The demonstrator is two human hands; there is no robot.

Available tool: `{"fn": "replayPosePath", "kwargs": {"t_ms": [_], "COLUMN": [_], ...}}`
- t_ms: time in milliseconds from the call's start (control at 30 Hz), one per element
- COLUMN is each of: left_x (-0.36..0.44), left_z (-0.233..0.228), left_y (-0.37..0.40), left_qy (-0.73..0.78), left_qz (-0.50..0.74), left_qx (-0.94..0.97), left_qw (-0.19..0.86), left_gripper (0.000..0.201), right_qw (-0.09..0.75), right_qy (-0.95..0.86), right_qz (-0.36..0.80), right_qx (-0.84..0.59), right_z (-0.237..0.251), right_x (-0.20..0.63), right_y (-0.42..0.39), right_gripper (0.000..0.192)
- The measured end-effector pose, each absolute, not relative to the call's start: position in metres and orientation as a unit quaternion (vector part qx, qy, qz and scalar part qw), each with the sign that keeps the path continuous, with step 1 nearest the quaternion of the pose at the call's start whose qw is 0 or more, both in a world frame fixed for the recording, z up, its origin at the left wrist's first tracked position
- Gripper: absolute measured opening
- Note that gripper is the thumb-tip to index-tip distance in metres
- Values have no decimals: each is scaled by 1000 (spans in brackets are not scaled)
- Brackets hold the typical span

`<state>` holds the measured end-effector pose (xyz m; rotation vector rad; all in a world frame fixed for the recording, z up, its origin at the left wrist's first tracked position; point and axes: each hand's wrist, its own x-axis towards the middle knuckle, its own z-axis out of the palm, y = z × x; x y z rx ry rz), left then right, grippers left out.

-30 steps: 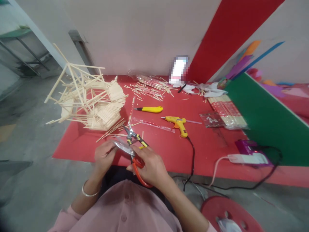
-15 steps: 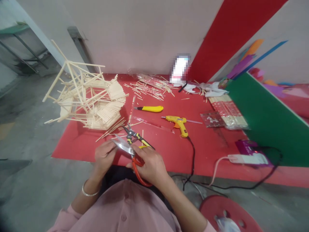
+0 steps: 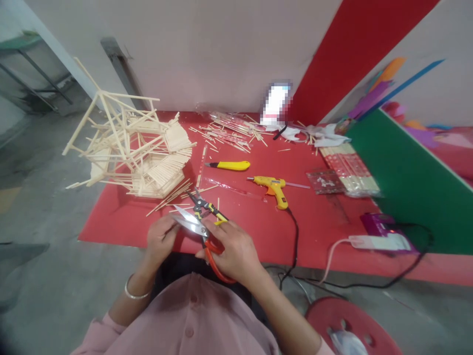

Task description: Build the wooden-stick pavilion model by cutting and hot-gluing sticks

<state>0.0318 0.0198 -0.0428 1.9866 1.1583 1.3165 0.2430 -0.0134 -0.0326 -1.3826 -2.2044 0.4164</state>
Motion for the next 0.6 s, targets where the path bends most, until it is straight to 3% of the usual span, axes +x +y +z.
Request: {"fn": "replayPosePath", "kwargs": {"t_ms": [233,433,600], "left_x": [31,34,36], "left_z": [-46,-42,-41], "left_y": [19,19,19], "left_qy": [419,425,444], "left_qz": [482,453,430], "left_qx": [726,720,710], "left_qw": [256,309,339], "left_gripper": [20,22,26], "right_qw": [263,260,255], "right_qy": [-812,-790,-785], "right_qz": [125,131,164], "right_qx": [-505,-539,-540], "right_z": [-35,-37,-32], "right_x": [242,243,247], "right_y": [-15,-18,-18], "right_gripper": [52,37,49]}}
